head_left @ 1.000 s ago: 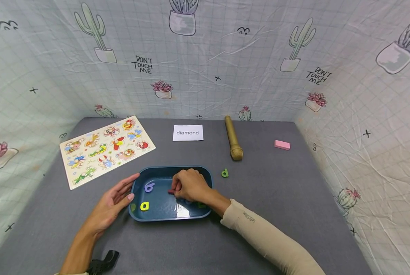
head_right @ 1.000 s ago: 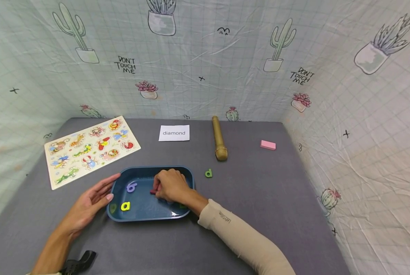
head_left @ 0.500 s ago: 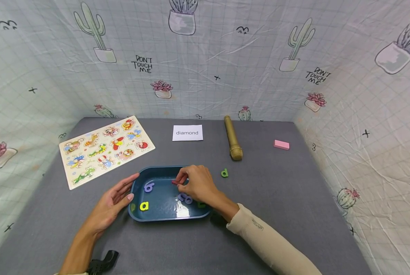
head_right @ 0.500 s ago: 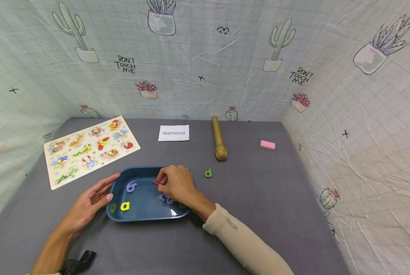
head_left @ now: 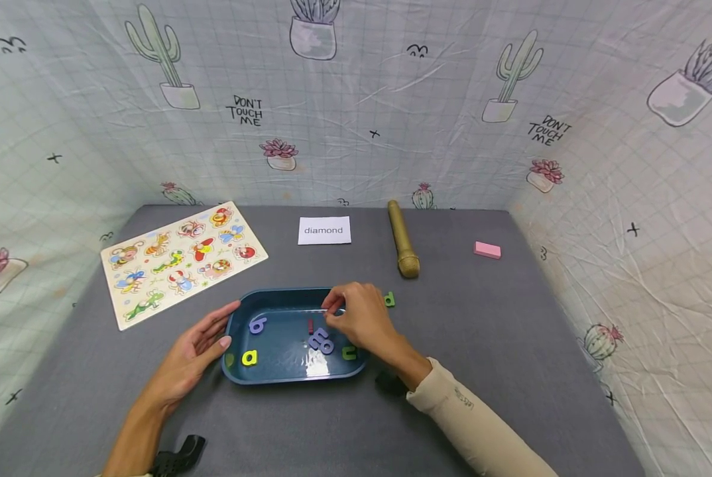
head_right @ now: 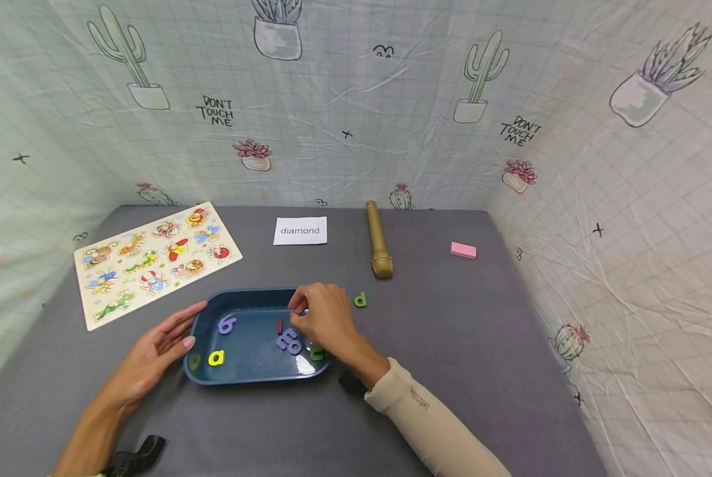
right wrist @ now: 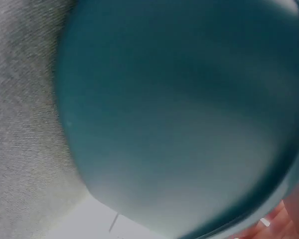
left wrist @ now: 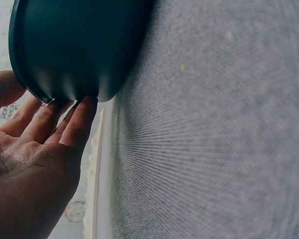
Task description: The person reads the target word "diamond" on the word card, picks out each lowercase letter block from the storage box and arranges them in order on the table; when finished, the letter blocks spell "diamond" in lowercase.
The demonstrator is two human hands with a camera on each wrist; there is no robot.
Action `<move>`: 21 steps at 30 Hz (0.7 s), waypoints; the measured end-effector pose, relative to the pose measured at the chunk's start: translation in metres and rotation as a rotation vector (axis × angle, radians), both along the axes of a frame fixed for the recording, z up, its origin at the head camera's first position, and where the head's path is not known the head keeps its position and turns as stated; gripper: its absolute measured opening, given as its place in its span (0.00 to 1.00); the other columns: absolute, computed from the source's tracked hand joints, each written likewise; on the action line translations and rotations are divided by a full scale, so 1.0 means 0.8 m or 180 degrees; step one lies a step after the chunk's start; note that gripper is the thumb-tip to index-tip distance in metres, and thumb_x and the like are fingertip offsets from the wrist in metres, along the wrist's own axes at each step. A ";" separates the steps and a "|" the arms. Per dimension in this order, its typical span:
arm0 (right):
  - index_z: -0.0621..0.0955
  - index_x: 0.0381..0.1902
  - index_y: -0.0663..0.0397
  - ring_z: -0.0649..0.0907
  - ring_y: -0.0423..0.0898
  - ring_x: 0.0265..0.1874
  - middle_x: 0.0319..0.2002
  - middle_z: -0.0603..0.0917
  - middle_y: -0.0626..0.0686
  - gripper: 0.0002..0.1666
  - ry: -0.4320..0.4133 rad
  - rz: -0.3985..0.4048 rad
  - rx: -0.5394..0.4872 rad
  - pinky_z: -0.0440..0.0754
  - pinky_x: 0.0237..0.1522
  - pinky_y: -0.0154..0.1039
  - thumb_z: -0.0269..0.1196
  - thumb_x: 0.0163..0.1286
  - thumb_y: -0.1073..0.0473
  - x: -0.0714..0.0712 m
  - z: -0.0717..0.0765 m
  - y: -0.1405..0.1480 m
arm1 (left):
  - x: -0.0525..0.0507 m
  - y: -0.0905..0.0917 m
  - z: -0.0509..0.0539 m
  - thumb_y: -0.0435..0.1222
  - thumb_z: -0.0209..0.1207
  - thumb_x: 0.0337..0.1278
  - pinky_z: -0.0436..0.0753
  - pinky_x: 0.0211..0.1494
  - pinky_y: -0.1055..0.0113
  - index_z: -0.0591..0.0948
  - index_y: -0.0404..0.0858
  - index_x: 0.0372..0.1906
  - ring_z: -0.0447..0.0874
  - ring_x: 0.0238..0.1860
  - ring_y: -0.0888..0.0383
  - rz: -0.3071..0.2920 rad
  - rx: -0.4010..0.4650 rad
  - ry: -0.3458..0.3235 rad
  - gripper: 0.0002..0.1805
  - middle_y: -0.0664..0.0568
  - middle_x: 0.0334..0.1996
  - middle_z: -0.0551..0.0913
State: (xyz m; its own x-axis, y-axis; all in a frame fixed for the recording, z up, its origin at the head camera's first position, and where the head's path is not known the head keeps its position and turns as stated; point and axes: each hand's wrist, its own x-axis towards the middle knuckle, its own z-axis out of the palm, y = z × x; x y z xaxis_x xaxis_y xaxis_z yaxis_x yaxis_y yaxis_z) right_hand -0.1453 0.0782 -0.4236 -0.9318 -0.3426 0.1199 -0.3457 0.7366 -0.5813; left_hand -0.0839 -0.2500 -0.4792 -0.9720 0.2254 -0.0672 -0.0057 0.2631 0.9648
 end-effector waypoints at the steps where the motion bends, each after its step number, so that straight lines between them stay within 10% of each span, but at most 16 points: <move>1: 0.92 0.37 0.47 0.87 0.45 0.37 0.28 0.91 0.41 0.05 -0.0031 0.0007 0.0038 0.77 0.41 0.38 0.76 0.62 0.60 0.000 -0.001 0.000 | 0.000 0.000 0.000 0.39 0.55 0.83 0.68 0.67 0.89 0.61 0.46 0.85 0.63 0.82 0.58 0.0001 -0.0001 0.0001 0.33 0.44 0.85 0.60; 21: 0.92 0.42 0.42 0.84 0.35 0.30 0.33 0.90 0.40 0.15 -0.0218 0.0447 0.0740 0.81 0.33 0.33 0.83 0.59 0.47 -0.014 -0.028 -0.039 | 0.000 0.000 0.000 0.40 0.55 0.83 0.67 0.67 0.89 0.61 0.47 0.85 0.61 0.84 0.52 0.0009 -0.0015 -0.0030 0.33 0.45 0.85 0.60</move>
